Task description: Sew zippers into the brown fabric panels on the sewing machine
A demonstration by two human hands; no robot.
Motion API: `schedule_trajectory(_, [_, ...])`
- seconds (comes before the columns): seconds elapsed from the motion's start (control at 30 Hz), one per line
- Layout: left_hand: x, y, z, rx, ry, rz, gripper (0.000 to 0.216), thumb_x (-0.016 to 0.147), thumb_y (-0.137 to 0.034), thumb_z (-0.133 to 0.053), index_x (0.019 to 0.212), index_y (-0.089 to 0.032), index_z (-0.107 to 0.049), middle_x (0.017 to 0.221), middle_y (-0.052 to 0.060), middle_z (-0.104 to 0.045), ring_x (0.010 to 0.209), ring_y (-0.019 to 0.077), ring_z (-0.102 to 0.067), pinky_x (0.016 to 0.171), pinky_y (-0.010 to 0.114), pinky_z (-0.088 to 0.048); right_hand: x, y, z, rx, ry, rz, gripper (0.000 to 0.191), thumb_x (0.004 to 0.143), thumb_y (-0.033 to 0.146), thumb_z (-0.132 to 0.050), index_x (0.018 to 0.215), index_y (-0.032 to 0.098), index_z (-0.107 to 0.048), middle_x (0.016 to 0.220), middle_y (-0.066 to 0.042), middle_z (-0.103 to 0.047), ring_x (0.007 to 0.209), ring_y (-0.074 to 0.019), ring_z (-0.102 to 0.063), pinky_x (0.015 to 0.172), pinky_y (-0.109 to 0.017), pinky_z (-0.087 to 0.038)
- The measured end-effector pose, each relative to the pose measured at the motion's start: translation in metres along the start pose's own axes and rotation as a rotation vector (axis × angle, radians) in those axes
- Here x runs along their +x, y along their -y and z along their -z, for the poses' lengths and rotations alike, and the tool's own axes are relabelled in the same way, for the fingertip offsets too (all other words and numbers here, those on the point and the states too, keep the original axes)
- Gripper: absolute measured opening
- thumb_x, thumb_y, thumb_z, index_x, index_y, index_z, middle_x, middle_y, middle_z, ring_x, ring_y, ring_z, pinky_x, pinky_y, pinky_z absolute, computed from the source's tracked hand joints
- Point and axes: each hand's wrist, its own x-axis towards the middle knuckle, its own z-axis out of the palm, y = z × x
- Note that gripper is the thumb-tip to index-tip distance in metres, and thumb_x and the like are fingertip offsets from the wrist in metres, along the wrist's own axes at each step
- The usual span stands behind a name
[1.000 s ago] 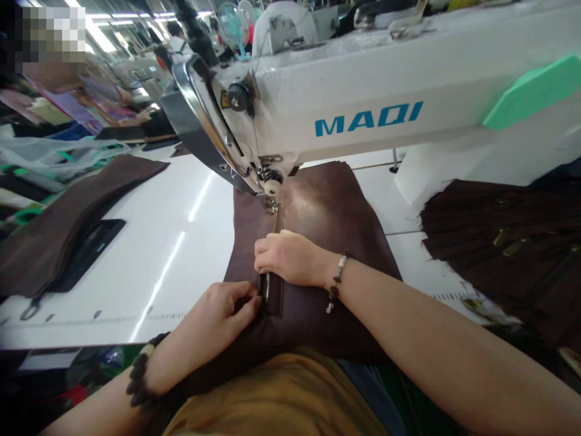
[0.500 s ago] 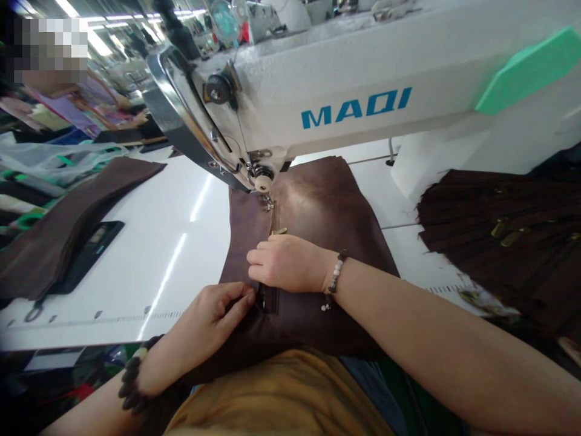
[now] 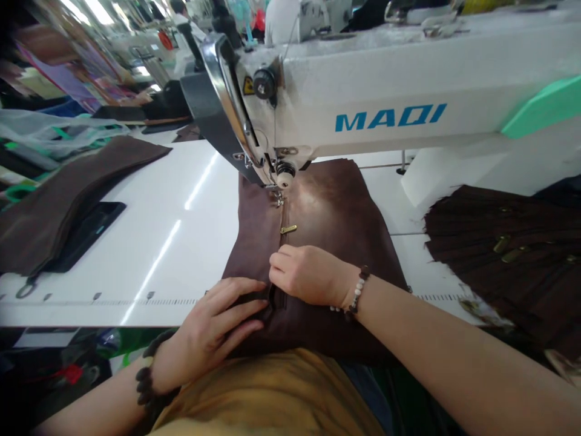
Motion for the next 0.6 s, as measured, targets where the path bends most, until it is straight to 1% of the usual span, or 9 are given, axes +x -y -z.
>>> schedule_trajectory(0.1, [-0.001,0.001,-0.001,0.027,-0.018,-0.076,0.020,0.089,-0.023,-0.047,0.102,-0.012,-0.058,0.108,0.010,-0.059,0.104,0.0197,-0.052,0.092,0.036,-0.044,-0.002,0.007,0.001,-0.038,-0.018,-0.009,0.020,0.086,0.013,-0.041,0.086,0.011,-0.061,0.092,-0.010,-0.061,0.076,-0.0172,-0.053,0.062,-0.027,-0.046])
schedule_trajectory(0.2, [-0.002,0.002,-0.001,0.054,-0.025,-0.098,0.022,0.090,-0.024,-0.046,0.104,-0.012,-0.058,0.106,0.009,-0.061,0.103,0.0189,-0.053,0.092,0.035,-0.046,-0.002,0.013,0.002,-0.057,-0.024,0.023,0.022,0.087,0.014,-0.039,0.087,0.013,-0.061,0.091,-0.009,-0.061,0.075,-0.0174,-0.054,0.063,-0.029,-0.048])
schedule_trajectory(0.3, [-0.003,0.004,-0.001,0.072,-0.011,-0.100,0.024,0.091,-0.026,-0.045,0.106,-0.012,-0.058,0.107,0.009,-0.061,0.103,0.0190,-0.054,0.092,0.037,-0.046,-0.005,0.018,0.002,-0.027,-0.085,0.006,0.024,0.087,0.012,-0.038,0.085,0.011,-0.062,0.091,-0.010,-0.061,0.083,-0.0193,-0.056,0.071,-0.031,-0.051])
schedule_trajectory(0.37, [-0.003,0.004,0.000,0.070,0.000,-0.105,0.025,0.091,-0.026,-0.045,0.107,-0.012,-0.057,0.107,0.008,-0.062,0.102,0.0183,-0.055,0.093,0.037,-0.045,-0.009,0.021,0.001,0.024,-0.138,-0.061,0.026,0.087,0.011,-0.036,0.087,0.009,-0.062,0.095,-0.011,-0.060,0.091,-0.0199,-0.055,0.081,-0.032,-0.050])
schedule_trajectory(0.43, [-0.003,0.005,0.000,0.065,0.005,-0.110,0.024,0.091,-0.026,-0.044,0.107,-0.012,-0.058,0.106,0.007,-0.062,0.102,0.0176,-0.055,0.094,0.036,-0.045,-0.015,0.027,0.000,0.096,-0.157,-0.151,0.028,0.088,0.010,-0.034,0.091,0.008,-0.061,0.099,-0.012,-0.058,0.100,-0.0196,-0.053,0.090,-0.033,-0.047])
schedule_trajectory(0.53, [-0.003,0.005,0.000,0.069,0.003,-0.101,0.025,0.091,-0.026,-0.043,0.107,-0.012,-0.057,0.106,0.008,-0.062,0.103,0.0177,-0.055,0.093,0.035,-0.046,-0.023,0.037,0.000,0.211,-0.110,-0.240,0.026,0.087,0.009,-0.035,0.098,0.010,-0.059,0.106,-0.011,-0.055,0.112,-0.0195,-0.047,0.099,-0.035,-0.041])
schedule_trajectory(0.6, [-0.003,0.005,-0.001,0.072,0.003,-0.092,0.026,0.092,-0.026,-0.043,0.109,-0.011,-0.056,0.107,0.009,-0.061,0.104,0.0178,-0.054,0.093,0.034,-0.046,-0.029,0.044,0.002,0.259,-0.063,-0.278,0.026,0.086,0.009,-0.038,0.104,0.012,-0.057,0.113,-0.011,-0.052,0.118,-0.0207,-0.043,0.103,-0.040,-0.036])
